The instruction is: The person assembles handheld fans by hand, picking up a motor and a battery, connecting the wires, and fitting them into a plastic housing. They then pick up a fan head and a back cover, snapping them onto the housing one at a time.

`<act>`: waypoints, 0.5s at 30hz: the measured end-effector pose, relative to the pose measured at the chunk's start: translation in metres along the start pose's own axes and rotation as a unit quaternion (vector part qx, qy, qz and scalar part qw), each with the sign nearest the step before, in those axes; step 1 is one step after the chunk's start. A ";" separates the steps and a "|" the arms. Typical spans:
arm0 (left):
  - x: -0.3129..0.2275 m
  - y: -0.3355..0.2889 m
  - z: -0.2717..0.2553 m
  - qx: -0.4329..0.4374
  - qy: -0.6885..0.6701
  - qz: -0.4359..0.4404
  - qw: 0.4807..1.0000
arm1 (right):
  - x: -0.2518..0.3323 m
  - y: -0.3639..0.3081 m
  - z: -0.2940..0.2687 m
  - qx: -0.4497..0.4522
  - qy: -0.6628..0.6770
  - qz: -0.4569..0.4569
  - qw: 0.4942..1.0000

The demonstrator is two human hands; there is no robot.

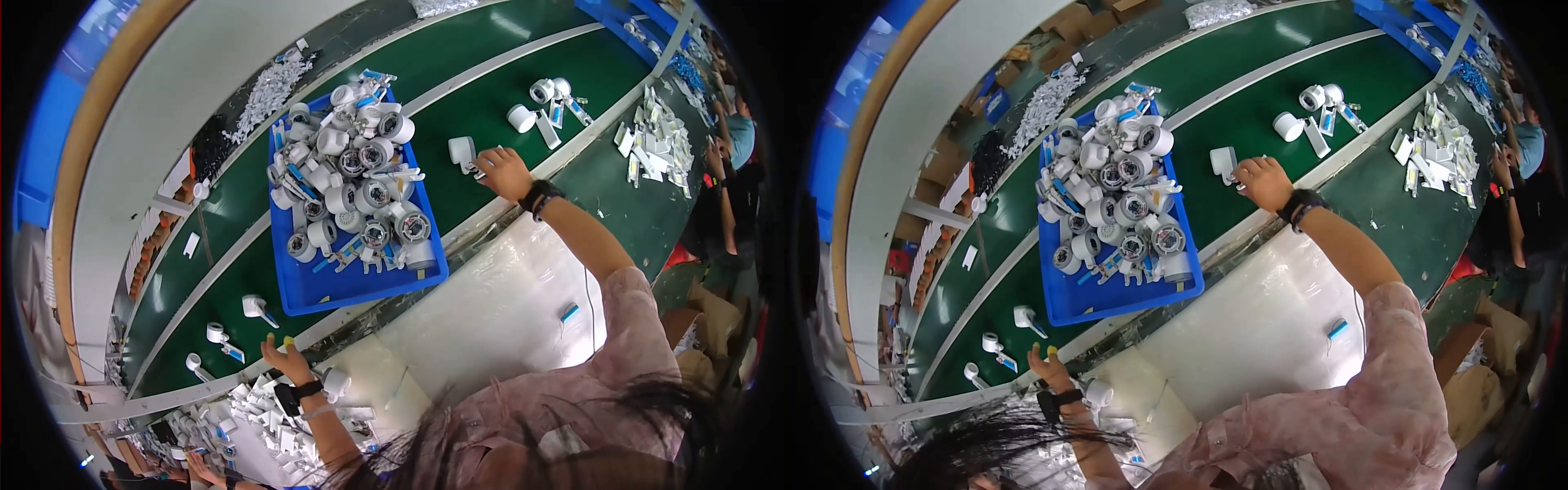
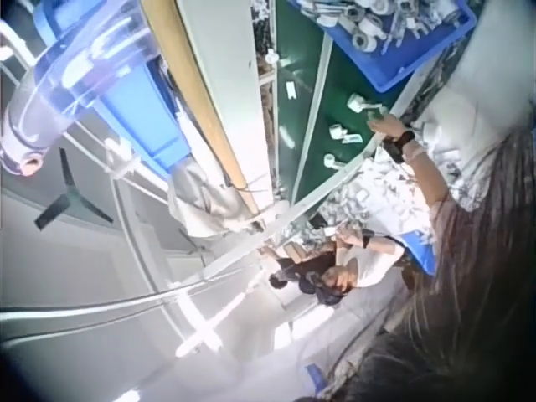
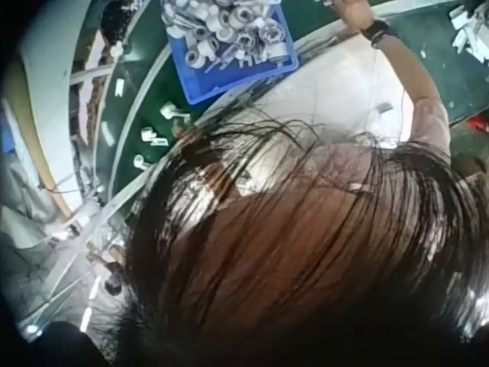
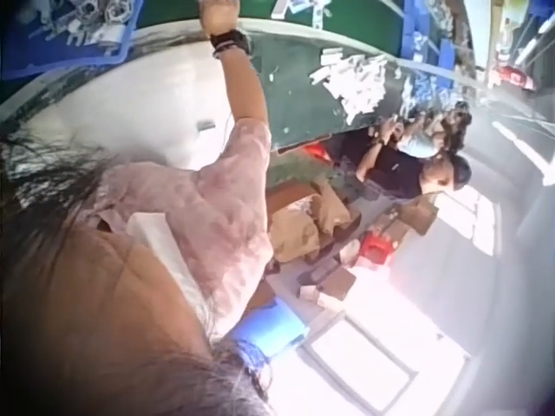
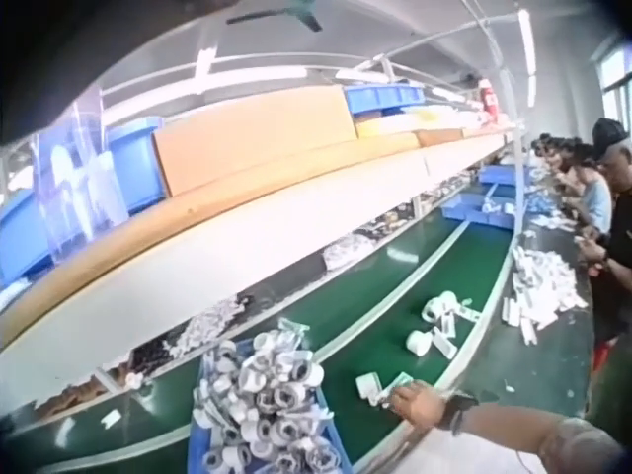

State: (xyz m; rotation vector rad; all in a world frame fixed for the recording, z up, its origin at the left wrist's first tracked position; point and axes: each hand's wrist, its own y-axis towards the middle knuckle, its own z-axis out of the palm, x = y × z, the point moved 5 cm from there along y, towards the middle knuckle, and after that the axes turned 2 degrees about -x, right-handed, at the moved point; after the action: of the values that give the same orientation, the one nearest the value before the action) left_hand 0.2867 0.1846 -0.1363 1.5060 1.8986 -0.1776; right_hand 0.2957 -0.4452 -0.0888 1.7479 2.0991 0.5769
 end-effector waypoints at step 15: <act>-0.238 -0.214 0.034 0.343 -0.350 0.093 0.867 | 0.113 -0.080 -0.072 0.189 0.686 0.399 0.578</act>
State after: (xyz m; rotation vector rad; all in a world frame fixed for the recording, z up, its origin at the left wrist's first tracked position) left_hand 0.1285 -0.0917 -0.0865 1.7159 1.1200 -1.2383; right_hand 0.1710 -0.3527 -0.0693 3.0429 1.8946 2.6237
